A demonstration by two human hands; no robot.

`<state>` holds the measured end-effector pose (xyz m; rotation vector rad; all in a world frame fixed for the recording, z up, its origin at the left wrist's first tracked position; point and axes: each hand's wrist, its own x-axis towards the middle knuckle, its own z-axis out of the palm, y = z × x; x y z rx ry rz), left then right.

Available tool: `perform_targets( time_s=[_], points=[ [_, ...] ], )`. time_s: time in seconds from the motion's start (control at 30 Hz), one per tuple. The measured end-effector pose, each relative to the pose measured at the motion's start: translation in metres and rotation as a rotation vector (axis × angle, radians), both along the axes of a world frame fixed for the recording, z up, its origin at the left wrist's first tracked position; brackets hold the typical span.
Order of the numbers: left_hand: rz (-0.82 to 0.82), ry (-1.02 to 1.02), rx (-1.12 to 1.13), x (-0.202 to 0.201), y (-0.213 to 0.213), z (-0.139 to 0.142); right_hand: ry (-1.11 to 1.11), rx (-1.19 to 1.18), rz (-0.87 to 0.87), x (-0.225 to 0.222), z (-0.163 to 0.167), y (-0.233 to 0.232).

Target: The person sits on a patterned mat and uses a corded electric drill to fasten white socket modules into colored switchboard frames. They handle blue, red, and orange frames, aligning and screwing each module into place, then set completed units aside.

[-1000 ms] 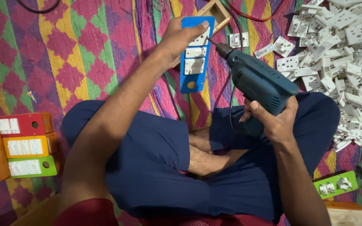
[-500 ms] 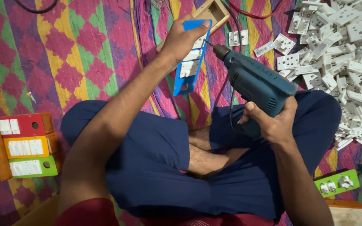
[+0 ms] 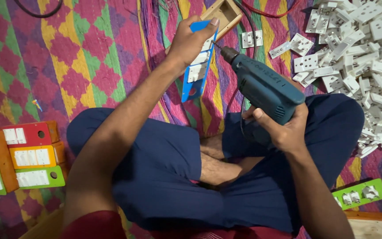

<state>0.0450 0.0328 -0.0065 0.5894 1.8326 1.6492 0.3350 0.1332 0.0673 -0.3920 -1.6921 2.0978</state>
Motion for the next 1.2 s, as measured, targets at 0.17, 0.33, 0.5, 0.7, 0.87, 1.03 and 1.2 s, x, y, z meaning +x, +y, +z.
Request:
perform_targets(
  time_s=[0.17, 0.33, 0.5, 0.7, 0.87, 1.03, 1.2],
  points=[
    [-0.006, -0.017, -0.026, -0.001, -0.001, 0.004, -0.039, -0.022, 0.007, -0.002, 0.003, 0.002],
    [-0.019, 0.020, -0.030, -0.001, 0.001, 0.002, -0.055, -0.066, -0.020, -0.004, 0.004, 0.001],
    [-0.006, 0.027, -0.017, -0.001, 0.000, -0.002, -0.075, -0.050, -0.008, -0.005, 0.005, -0.001],
    [-0.018, 0.021, -0.029, -0.004, -0.001, -0.001, -0.072, -0.038, -0.003, -0.006, 0.005, -0.001],
    [-0.020, 0.027, -0.048, -0.004, -0.002, 0.002, -0.055, -0.033, -0.001, -0.005, 0.003, -0.001],
    [-0.014, 0.031, -0.075, -0.005, -0.002, 0.000, -0.072, -0.037, -0.004, -0.006, 0.003, -0.001],
    [0.004, 0.034, -0.031, -0.004, -0.001, -0.006, -0.098, -0.046, -0.009, -0.006, 0.003, -0.002]
  ],
)
